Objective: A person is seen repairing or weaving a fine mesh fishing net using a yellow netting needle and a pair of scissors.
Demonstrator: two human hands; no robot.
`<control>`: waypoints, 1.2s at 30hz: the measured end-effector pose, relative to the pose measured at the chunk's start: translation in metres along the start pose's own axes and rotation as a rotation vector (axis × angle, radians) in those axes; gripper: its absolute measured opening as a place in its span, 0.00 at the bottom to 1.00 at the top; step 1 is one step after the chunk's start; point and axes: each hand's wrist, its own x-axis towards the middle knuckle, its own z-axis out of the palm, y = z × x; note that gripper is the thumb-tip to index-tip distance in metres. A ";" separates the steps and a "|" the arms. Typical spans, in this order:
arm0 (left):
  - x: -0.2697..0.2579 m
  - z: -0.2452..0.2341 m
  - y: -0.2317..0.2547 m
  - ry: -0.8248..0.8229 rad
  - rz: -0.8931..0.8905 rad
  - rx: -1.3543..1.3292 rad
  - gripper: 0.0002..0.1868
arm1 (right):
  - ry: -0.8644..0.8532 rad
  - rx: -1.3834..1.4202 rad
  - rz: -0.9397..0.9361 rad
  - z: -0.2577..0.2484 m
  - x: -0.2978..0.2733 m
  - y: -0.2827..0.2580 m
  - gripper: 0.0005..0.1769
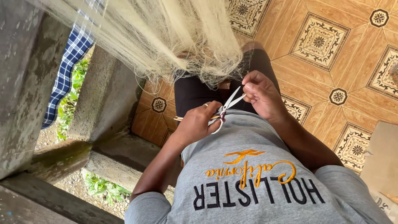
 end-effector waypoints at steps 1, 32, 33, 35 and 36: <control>0.001 0.003 -0.001 -0.007 0.006 0.007 0.25 | 0.004 0.005 -0.009 0.000 -0.001 0.001 0.09; 0.015 -0.028 0.031 0.047 0.021 0.085 0.23 | -0.027 -0.068 -0.024 0.012 -0.014 -0.017 0.21; 0.016 -0.030 0.034 0.043 0.021 0.075 0.22 | -0.032 -0.074 -0.027 0.013 -0.014 -0.017 0.22; 0.015 -0.033 0.035 0.030 0.023 0.057 0.22 | -0.056 -0.074 -0.026 0.009 -0.014 -0.016 0.24; 0.014 -0.035 0.036 0.015 0.026 0.040 0.22 | -0.078 -0.074 -0.028 0.007 -0.014 -0.015 0.26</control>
